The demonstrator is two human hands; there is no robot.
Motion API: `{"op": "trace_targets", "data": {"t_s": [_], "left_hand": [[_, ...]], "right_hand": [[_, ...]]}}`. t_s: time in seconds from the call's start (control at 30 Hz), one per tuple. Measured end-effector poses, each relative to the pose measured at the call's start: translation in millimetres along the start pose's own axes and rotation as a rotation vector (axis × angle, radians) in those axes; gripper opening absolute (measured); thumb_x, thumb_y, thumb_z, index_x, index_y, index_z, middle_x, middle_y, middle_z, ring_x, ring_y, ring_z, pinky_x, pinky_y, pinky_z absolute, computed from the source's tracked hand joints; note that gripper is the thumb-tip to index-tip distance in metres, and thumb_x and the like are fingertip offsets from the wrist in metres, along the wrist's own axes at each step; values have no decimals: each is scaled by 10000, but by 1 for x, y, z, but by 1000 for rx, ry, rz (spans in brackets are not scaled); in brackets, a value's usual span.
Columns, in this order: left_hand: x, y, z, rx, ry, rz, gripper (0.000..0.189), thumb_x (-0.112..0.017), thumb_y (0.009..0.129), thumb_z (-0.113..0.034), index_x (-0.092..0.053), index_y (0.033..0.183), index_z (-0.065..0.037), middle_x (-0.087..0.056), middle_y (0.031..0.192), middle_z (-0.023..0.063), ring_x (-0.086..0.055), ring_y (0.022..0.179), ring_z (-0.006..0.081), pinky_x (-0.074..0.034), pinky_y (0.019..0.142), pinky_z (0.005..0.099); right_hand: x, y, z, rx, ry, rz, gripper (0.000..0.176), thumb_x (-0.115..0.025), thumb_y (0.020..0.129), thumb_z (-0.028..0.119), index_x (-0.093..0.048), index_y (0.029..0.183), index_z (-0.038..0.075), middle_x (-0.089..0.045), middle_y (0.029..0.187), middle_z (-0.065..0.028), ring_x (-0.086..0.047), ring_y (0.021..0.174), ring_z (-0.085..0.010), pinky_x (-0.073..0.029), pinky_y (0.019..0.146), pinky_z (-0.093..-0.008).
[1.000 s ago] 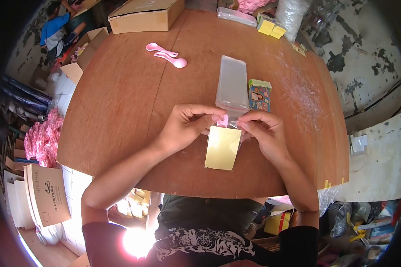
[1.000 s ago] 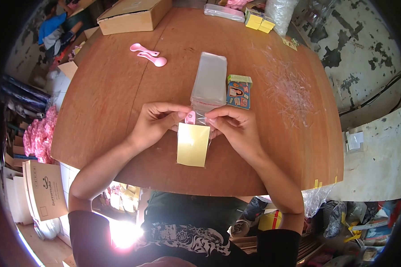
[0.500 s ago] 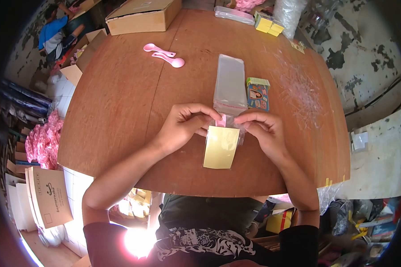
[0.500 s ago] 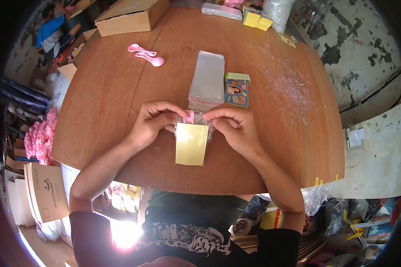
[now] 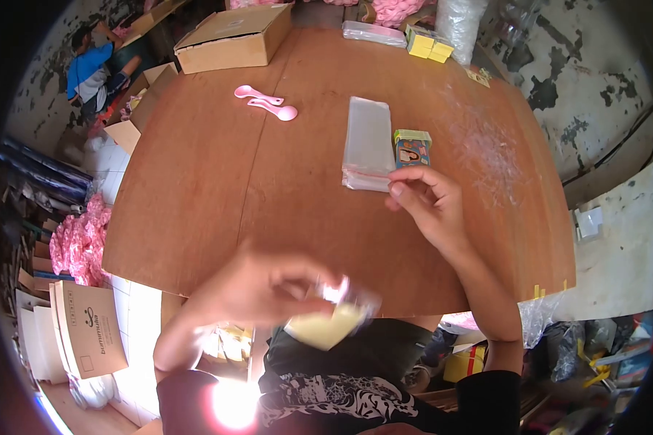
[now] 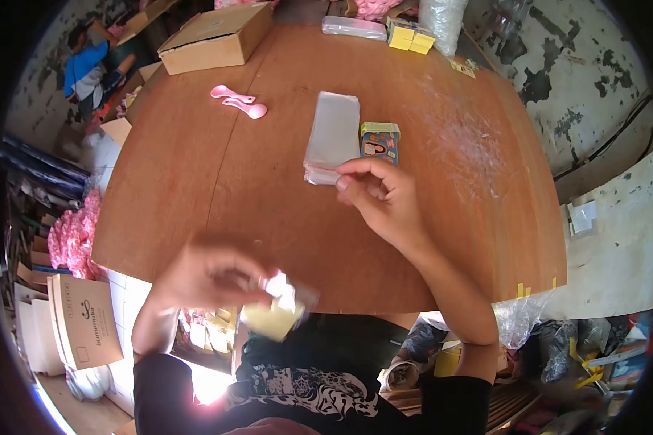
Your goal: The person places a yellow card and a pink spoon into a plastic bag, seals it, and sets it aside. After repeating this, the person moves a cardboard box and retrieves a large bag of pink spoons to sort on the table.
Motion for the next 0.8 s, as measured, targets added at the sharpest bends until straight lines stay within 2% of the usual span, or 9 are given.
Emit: {"op": "trace_targets", "data": {"t_s": [0.07,0.2,0.27,0.37,0.43,0.53,0.67,0.73,0.8], "left_hand": [[-37,-33,-20,-253,122,264,181,-751,773,-49,-678,938,-41,-693,961,104,-699,788,179,-564,662,280],[-65,-104,93,343,303,458,190,-689,820,-94,-667,1003,-46,-690,961,90,-674,873,251,-537,790,351],[-44,-152,162,562,605,313,286,-667,833,-129,-623,1101,-37,-673,1015,117,-645,966,283,-497,881,380],[-36,-201,191,670,1028,353,383,-624,866,-236,-566,1211,-80,-596,1183,126,-605,1038,287,-484,897,361],[-52,-176,170,664,725,414,406,-604,891,-282,-551,1228,-63,-592,1194,142,-601,1053,295,-475,907,381],[-96,-122,104,502,215,607,440,-538,944,-362,-532,1250,-46,-595,1186,154,-602,1042,311,-477,891,403],[-104,-60,32,194,166,662,391,-551,944,-323,-563,1206,-34,-633,1104,138,-619,997,295,-496,840,386],[-89,-26,-4,-167,399,576,325,-591,922,-280,-612,1139,-39,-656,1042,108,-630,940,265,-508,798,363],[-61,8,-14,-297,465,351,261,-598,909,-246,-637,1088,-60,-670,925,119,-659,798,293,-522,691,384]], "right_hand": [[13,7,11,206,-277,-62,156,-629,899,62,-649,1030,-20,-666,909,-63,-651,865,-119,-520,722,-253],[7,14,21,334,-747,9,253,-677,837,85,-655,1075,3,-670,1042,-153,-651,971,-289,-513,835,-372],[-1,15,14,414,-826,26,271,-663,846,140,-647,1080,5,-642,1093,-182,-614,1021,-328,-475,889,-415],[-17,10,12,530,-1045,62,333,-637,867,239,-628,1116,18,-599,1177,-209,-543,1133,-360,-389,982,-490],[-25,7,-1,522,-1190,113,412,-587,897,340,-604,1168,30,-578,1234,-203,-483,1238,-348,-274,1043,-586],[-27,5,-10,515,-1253,110,433,-570,905,351,-604,1165,7,-565,1272,-184,-469,1262,-332,-255,1052,-599],[-25,3,-15,520,-1301,94,456,-554,913,357,-598,1183,-7,-559,1296,-163,-461,1273,-323,-227,1067,-601],[-25,2,-16,530,-1316,83,474,-551,914,357,-588,1203,-17,-559,1301,-154,-452,1283,-314,-207,1078,-598],[-25,1,-16,529,-1315,88,470,-548,915,347,-585,1207,-20,-558,1301,-156,-448,1285,-313,-203,1079,-597]]}}
Point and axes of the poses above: each hand's wrist, its own y-axis towards the middle knuckle, its own x-axis out of the back of the hand, z = x × y, the point moved 9 cm from there along y, towards the middle knuckle
